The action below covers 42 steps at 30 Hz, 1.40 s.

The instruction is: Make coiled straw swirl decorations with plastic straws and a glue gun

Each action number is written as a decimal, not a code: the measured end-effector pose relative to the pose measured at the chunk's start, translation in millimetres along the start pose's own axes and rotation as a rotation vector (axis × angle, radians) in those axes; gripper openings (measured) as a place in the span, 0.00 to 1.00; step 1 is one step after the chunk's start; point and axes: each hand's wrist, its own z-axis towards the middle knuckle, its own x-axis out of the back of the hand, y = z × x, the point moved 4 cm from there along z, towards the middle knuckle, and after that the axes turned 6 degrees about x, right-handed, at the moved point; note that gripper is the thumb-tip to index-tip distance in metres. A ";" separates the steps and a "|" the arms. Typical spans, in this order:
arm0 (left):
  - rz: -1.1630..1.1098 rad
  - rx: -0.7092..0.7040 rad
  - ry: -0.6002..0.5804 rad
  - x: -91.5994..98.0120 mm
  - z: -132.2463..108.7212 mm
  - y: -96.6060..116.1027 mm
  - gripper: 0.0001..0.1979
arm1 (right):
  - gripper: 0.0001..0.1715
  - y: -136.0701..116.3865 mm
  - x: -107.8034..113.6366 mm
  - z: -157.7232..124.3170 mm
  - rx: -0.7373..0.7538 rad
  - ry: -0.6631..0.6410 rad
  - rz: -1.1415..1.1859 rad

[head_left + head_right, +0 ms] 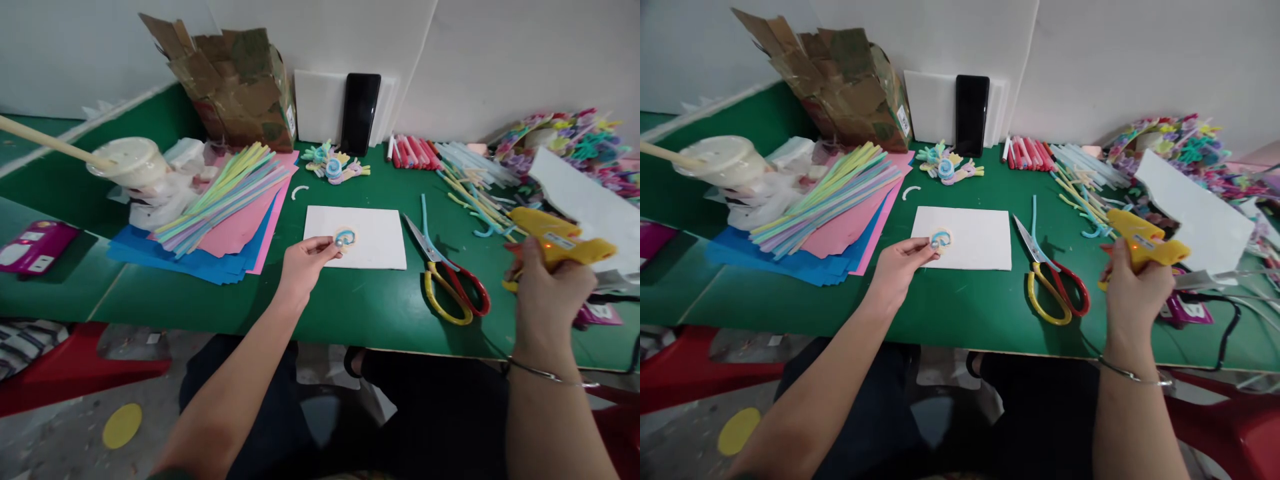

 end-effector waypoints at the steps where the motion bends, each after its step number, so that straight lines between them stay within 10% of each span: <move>1: 0.000 0.000 -0.001 0.0 0.3 -0.3 0.05 | 0.17 -1.7 -0.4 -0.2 -0.007 0.013 0.096; 7: -0.021 -0.002 -0.002 0.7 1.0 0.1 0.06 | 0.26 -23.0 -21.6 -18.1 -0.209 -0.248 0.571; 18: -0.114 0.012 -0.011 0.9 2.3 -1.9 0.06 | 0.21 -47.3 -50.0 -78.6 -0.337 -0.853 0.690; 28: -0.380 0.132 -0.234 -13.5 -1.1 -9.2 0.06 | 0.22 -51.6 -67.4 -95.7 -0.497 -0.976 0.795; 42: -0.090 -0.130 -0.030 0.5 1.2 0.4 0.08 | 0.24 -52.6 -66.1 -98.3 -0.336 -1.037 0.587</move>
